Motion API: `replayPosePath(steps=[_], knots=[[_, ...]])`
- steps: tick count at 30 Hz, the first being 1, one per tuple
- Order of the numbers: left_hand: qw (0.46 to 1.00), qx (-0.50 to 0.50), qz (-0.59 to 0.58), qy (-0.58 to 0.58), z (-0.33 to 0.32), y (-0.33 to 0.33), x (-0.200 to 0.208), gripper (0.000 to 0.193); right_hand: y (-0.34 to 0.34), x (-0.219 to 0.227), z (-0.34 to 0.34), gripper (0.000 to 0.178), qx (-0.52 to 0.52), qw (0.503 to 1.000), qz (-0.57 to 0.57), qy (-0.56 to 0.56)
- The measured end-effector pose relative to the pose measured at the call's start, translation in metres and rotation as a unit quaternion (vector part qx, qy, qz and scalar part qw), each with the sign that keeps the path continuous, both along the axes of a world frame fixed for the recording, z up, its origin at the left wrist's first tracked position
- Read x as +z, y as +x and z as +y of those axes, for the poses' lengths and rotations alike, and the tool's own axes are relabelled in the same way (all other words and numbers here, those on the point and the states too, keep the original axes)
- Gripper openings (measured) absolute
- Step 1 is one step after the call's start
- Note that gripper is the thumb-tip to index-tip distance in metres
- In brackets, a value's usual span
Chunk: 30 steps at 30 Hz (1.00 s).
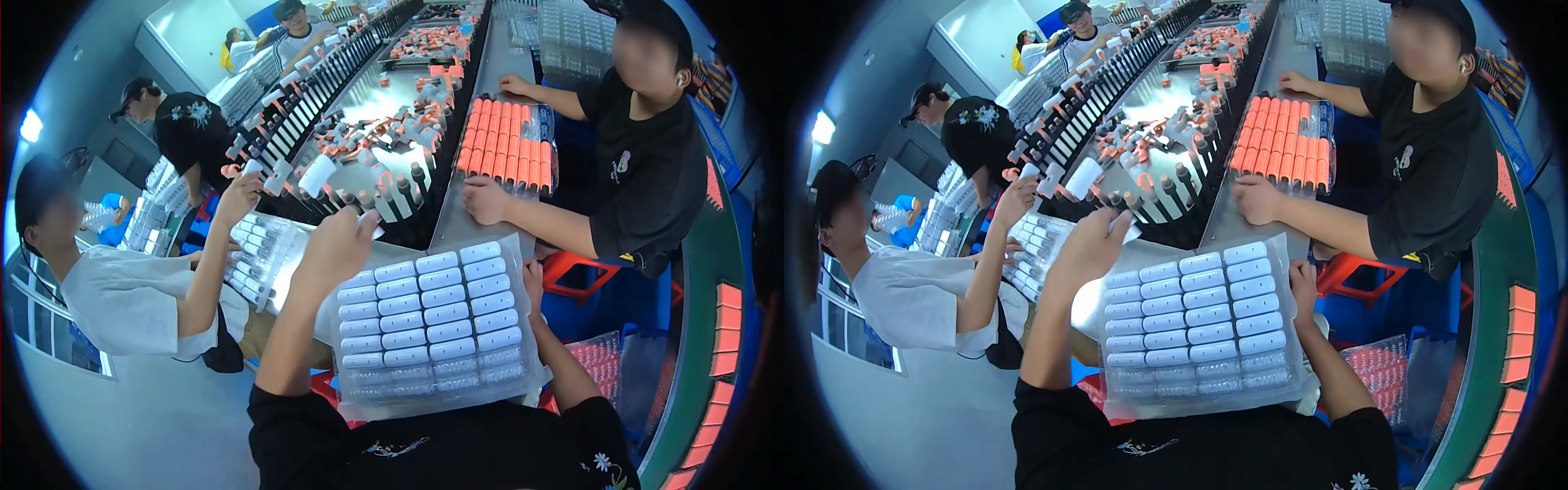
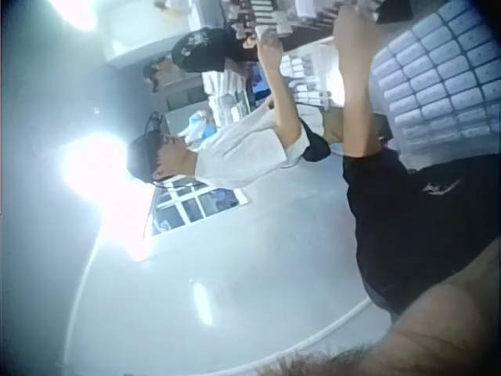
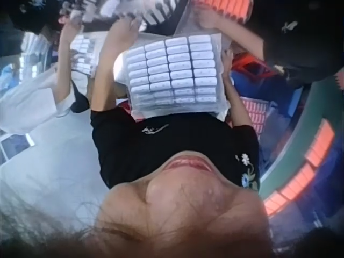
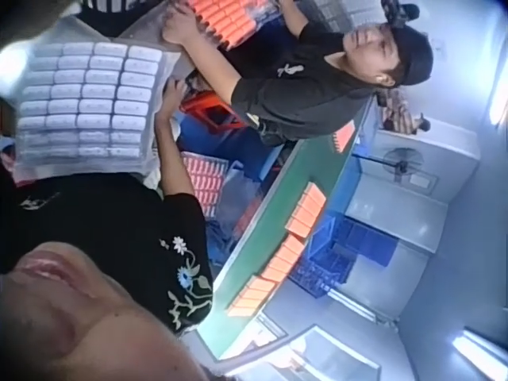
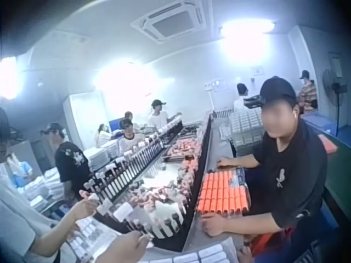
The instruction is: The person sorts plastic components by hand, placing them into plastic trays on a factory assembly line.
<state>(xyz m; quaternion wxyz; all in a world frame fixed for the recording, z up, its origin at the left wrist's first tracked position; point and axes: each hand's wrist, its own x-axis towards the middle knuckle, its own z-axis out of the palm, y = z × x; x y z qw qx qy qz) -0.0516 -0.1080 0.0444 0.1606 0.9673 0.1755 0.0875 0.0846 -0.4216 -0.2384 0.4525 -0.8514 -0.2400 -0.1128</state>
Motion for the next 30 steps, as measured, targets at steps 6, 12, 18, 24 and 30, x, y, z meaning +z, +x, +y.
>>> replayPosePath(steps=[6,12,18,24,30], knots=[[0.982,0.063,-0.153,0.095,-0.02,0.082,0.026,0.041,0.012,-0.016,-0.005,0.028,0.02,0.998,-0.042,-0.031],[0.958,0.126,-0.117,0.229,-0.003,0.14,-0.033,0.04,0.001,-0.013,-0.007,0.029,0.003,0.999,-0.023,-0.046],[0.944,0.076,-0.008,0.321,0.063,0.1,-0.041,0.035,0.005,-0.024,-0.003,0.029,0.034,0.998,0.007,-0.053],[0.981,0.121,-0.052,0.139,0.071,0.046,-0.04,0.044,0.025,0.014,-0.011,0.025,0.079,0.924,0.333,0.169],[0.994,-0.049,-0.079,-0.061,-0.074,-0.087,-0.052,0.038,-0.075,0.186,-0.029,0.033,0.176,0.968,-0.007,-0.178]])
